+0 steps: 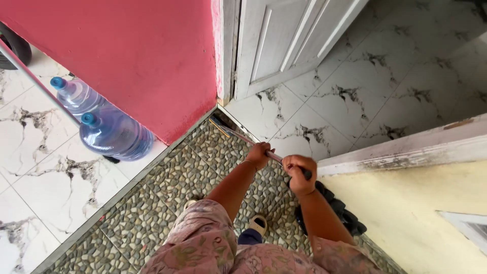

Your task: The recorder is using a squeegee to push water across a tiled floor in a garage or outdoor entryway area.

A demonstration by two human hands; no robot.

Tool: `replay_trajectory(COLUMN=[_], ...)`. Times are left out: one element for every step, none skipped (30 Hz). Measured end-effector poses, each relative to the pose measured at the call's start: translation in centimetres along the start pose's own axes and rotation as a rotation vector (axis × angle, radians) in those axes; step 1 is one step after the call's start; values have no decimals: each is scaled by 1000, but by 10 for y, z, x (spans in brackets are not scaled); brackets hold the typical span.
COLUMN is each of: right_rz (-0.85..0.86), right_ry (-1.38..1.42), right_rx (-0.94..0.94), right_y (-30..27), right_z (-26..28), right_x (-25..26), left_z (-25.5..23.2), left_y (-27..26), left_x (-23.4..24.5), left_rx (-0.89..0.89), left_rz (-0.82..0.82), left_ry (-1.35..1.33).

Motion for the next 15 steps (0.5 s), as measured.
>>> replay_trajectory(right_rz=[-2,-6,-11,-5,11,27,33,16,-1,2,9,21,30,54,77], right_ry=[1,-18,-38,-30,-25,-28,-28,3,34,34,27,18,17,21,25], right_rx=[-7,-99,-189,-193,-174,-150,-149,-148,-146,-150,-155,-151,-146,-145,-143], right_y=[6,16,26,26,26,28,29,30,30,28,26,29,29,31,32], right_z=[9,11,13,7,4,2,-4,-11,-17,-15,-12,-10,-4,0,3], right_x=[-1,-3,-4,-4,-5,-4,-4,-3,-1,-2,-3,-2,-1,-2,-3], left_z=[-11,-22,-34,-24,-13,-5,5,17,29,31,32,31,15,3,-8], left_y=[-4,-7,-10,-11,-11,-8,-1,5,11,8,4,8,5,2,-1], left_x=[3,9,16,16,15,13,10,9,7,5,1,0,4,7,10], left_rx=[6,19,32,40,53,58,58,74,90,94,84,67,63,87,111], left_rz=[3,-8,-20,-27,-29,-32,-38,-40,-43,-46,-44,-49,-58,-33,-8], left_ry=[-3,-39,-76,-73,-73,-76,-77,-75,-74,-76,-86,-94,-94,-88,-82])
Point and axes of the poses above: each hand's wrist, its own y-axis towards the middle knuckle, its own x-axis out of the back of the hand, z = x × y, the point moved 9 cm from there along y, towards the middle knuckle, and after that the axes turned 3 degrees about -y, right-handed, at the moved point
